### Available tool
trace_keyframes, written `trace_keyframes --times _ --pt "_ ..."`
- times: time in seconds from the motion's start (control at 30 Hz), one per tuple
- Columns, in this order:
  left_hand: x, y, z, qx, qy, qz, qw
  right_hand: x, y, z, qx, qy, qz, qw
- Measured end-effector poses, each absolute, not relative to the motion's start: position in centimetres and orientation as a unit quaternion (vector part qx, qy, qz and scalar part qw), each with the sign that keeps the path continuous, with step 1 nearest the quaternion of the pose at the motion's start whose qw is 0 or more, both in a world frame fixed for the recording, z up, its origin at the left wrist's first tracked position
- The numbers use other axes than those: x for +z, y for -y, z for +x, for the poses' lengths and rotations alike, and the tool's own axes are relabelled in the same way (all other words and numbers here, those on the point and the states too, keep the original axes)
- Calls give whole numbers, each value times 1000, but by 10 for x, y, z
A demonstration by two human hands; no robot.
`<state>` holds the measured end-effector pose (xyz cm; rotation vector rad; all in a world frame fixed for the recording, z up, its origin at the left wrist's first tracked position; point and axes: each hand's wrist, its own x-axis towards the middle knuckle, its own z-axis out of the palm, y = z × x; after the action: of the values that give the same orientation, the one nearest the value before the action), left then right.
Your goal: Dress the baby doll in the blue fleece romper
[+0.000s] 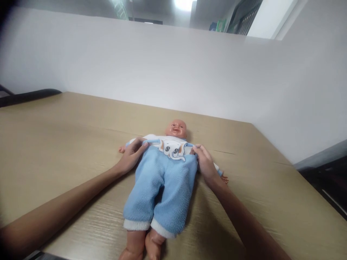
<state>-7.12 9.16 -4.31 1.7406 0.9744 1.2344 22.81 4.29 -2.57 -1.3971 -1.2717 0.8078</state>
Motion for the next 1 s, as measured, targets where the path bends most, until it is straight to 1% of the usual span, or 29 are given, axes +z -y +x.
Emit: trace_keyframes --times 0.07,0.1,0.17,0.23,0.27,0.3,0.37,0.4,0.47,0.57,0.63,0.7,0.77,0.87,0.93,1.0 --pt "-44 -91 -72 501 -389 682 363 -12 -54 223 326 539 -589 507" --pt "-46 -91 -72 509 -390 678 360 -5 -59 218 300 550 -596 502" --pt "-49 -91 -73 522 -394 669 353 9 -71 202 203 595 -607 486" --pt "-52 -90 -73 530 -400 668 335 23 -86 180 100 668 -592 441" --pt "-53 -90 -73 533 -400 672 323 29 -94 168 79 712 -572 399" --pt "-55 -90 -73 535 -399 677 311 35 -103 155 80 759 -549 340" --pt "-57 -90 -73 539 -391 688 289 44 -124 132 101 846 -489 186" --pt "-58 -90 -73 542 -387 692 279 46 -135 121 116 874 -454 128" --pt "-59 -90 -73 545 -380 699 264 48 -156 102 140 908 -391 52" --pt "-60 -90 -73 547 -365 710 252 42 -178 82 157 929 -335 -2" --pt "-59 -89 -73 548 -359 714 245 36 -183 76 157 933 -323 -8" --pt "-57 -89 -73 545 -362 718 239 31 -183 75 153 933 -325 16" --pt "-55 -87 -74 541 -369 720 230 29 -180 80 148 927 -340 66" --pt "-53 -85 -75 547 -368 725 199 28 -174 98 154 899 -372 171" --pt "-56 -83 -76 557 -371 727 152 27 -172 112 174 880 -380 225" --pt "-60 -81 -77 570 -366 730 89 25 -170 125 211 870 -366 254"
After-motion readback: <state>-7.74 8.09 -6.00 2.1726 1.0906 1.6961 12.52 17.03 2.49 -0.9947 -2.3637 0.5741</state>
